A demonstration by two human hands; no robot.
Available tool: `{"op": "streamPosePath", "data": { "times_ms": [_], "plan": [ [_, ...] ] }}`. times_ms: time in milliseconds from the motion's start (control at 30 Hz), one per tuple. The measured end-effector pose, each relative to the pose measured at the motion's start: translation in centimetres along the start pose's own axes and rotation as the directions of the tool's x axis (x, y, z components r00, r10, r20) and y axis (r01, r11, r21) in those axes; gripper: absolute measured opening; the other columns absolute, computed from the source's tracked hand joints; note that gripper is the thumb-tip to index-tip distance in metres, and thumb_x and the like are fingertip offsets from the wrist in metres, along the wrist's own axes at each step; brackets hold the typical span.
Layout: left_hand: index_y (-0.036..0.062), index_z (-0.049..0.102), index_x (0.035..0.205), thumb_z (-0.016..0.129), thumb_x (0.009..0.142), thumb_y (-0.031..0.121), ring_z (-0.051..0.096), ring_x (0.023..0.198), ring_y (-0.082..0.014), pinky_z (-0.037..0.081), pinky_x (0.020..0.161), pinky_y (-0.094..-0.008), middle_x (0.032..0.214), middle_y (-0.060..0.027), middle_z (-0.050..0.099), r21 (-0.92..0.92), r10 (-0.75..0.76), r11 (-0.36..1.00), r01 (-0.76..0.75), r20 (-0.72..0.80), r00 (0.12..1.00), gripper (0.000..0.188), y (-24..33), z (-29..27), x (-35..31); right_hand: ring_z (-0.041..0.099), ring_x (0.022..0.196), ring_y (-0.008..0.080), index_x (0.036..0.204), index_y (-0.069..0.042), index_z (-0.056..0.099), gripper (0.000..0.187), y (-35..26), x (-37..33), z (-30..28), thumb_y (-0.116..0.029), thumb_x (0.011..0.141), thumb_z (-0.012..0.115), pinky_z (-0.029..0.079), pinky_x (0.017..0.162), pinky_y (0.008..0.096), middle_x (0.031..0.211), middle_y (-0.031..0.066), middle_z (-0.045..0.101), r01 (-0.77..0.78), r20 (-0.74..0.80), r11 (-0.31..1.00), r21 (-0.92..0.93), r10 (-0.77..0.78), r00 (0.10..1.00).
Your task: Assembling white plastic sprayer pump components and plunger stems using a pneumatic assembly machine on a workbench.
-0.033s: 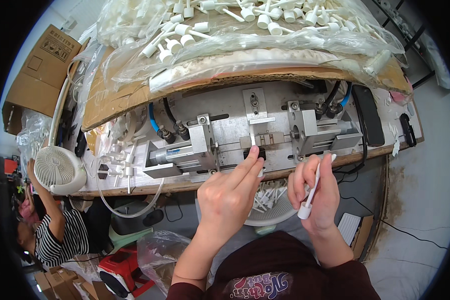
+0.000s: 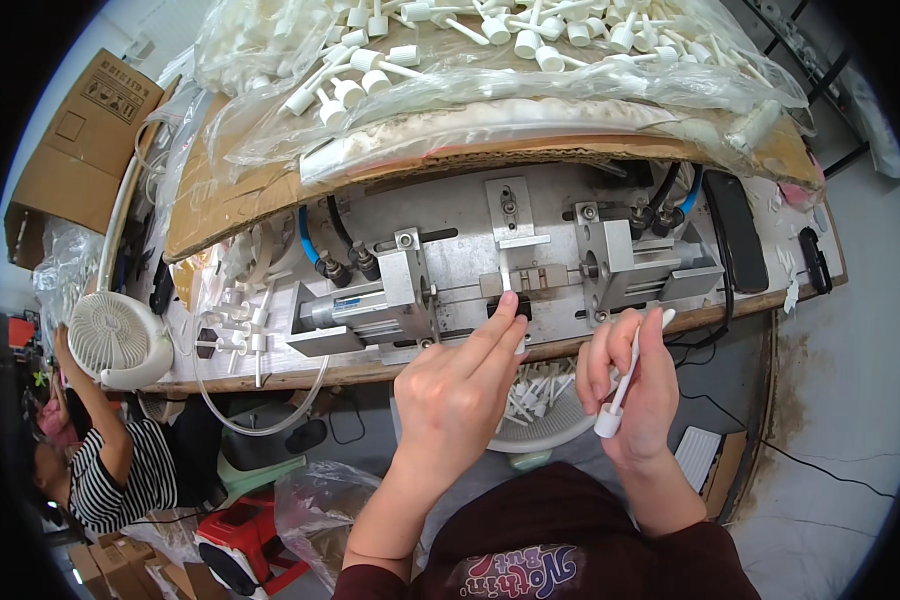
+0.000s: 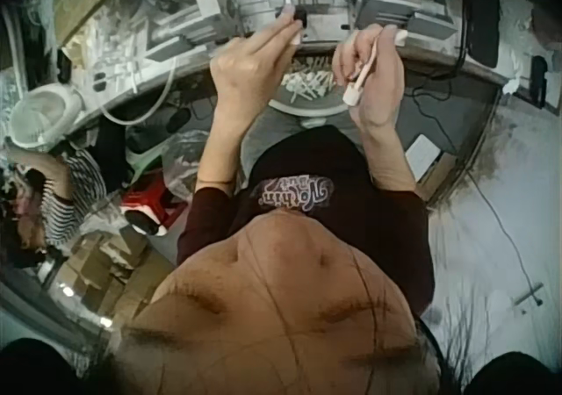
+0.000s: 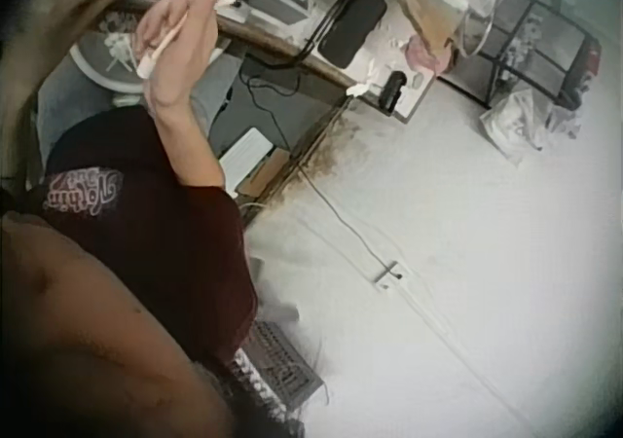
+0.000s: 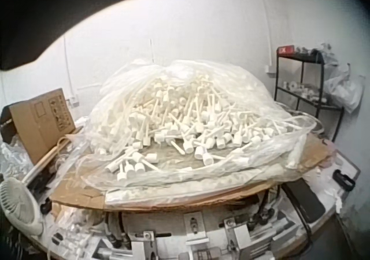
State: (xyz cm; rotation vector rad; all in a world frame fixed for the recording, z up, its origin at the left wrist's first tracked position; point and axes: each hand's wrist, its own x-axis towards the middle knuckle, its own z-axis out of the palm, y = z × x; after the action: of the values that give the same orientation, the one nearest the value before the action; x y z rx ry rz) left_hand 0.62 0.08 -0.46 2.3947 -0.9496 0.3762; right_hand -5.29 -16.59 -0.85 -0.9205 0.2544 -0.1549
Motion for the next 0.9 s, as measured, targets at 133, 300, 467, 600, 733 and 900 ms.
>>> {"op": "streamPosePath", "data": {
  "times_ms": [133, 300, 467, 600, 733, 900],
  "plan": [
    [0.0066, 0.075, 0.107, 0.086, 0.070, 0.016, 0.067, 0.067, -0.0181, 0.052, 0.059, -0.0275, 0.104, -0.0073, 0.074, -0.370, 0.066, 0.927, -0.066, -0.012, 0.998, 0.039, 1.4, -1.3, -0.3, 0.046, 0.056, 0.0162, 0.078, -0.011, 0.037, 0.048, 0.7, 0.0, 0.2, -0.044, 0.111, 0.026, 0.040, 0.056, 0.0269, 0.063, 0.0061, 0.045, 0.115, -0.098, 0.993, 0.023, -0.112, 0.989],
    [0.0054, 0.074, 0.107, 0.085, 0.071, 0.013, 0.069, 0.074, -0.0198, 0.057, 0.063, -0.0302, 0.098, -0.0073, 0.071, -0.537, 0.166, 0.832, -0.139, 0.002, 0.986, 0.038, 3.0, -0.9, -1.5, 0.046, 0.062, 0.0160, 0.081, -0.011, 0.038, 0.046, 1.5, 0.0, 1.2, -0.044, 0.111, 0.025, 0.040, 0.060, 0.0267, 0.067, 0.0049, 0.044, -0.018, -0.008, 0.995, 0.101, 0.019, 1.000],
    [0.0037, 0.075, 0.109, 0.082, 0.075, 0.002, 0.069, 0.079, -0.0202, 0.058, 0.064, -0.0304, 0.102, -0.0087, 0.068, -0.491, 0.062, 0.870, -0.039, 0.031, 0.998, 0.035, 3.0, -2.0, -1.4, 0.047, 0.070, 0.0124, 0.098, -0.007, 0.046, 0.042, 1.1, -0.2, 1.4, -0.042, 0.111, 0.026, 0.042, 0.066, 0.0255, 0.079, 0.0036, 0.049, 0.025, -0.035, 0.997, -0.074, -0.027, 0.999],
    [0.0005, 0.072, 0.113, 0.078, 0.075, -0.007, 0.069, 0.089, -0.0209, 0.059, 0.067, -0.0325, 0.122, -0.0138, 0.062, -0.422, -0.004, 0.906, 0.016, 0.030, 1.000, 0.040, 2.4, -2.1, -1.7, 0.047, 0.072, 0.0090, 0.109, -0.004, 0.047, 0.041, 1.2, -0.2, 1.3, -0.040, 0.111, 0.027, 0.041, 0.067, 0.0242, 0.088, 0.0040, 0.051, 0.190, -0.046, 0.938, -0.289, -0.212, 0.976],
    [-0.0003, 0.071, 0.111, 0.075, 0.078, -0.008, 0.070, 0.090, -0.0231, 0.059, 0.071, -0.0326, 0.127, -0.0167, 0.063, -0.254, -0.047, 0.967, 0.029, -0.065, 0.997, 0.034, 0.8, -0.2, -1.2, 0.046, 0.071, 0.0079, 0.106, -0.004, 0.046, 0.044, 2.2, -1.1, -0.5, -0.042, 0.110, 0.024, 0.038, 0.067, 0.0227, 0.089, 0.0049, 0.051, 0.350, 0.092, 0.842, -0.411, -0.344, 0.935],
    [0.0021, 0.073, 0.110, 0.075, 0.080, 0.001, 0.069, 0.074, -0.0181, 0.054, 0.063, -0.0292, 0.123, -0.0114, 0.069, 0.060, 0.037, 0.997, -0.041, 0.069, 0.997, 0.029, 0.4, -0.6, -0.3, 0.045, 0.069, 0.0114, 0.102, -0.004, 0.044, 0.044, 1.8, -1.1, -1.0, -0.042, 0.110, 0.024, 0.038, 0.066, 0.0244, 0.088, 0.0071, 0.049, 0.319, 0.140, 0.928, -0.191, -0.295, 0.945]
  ]
}}
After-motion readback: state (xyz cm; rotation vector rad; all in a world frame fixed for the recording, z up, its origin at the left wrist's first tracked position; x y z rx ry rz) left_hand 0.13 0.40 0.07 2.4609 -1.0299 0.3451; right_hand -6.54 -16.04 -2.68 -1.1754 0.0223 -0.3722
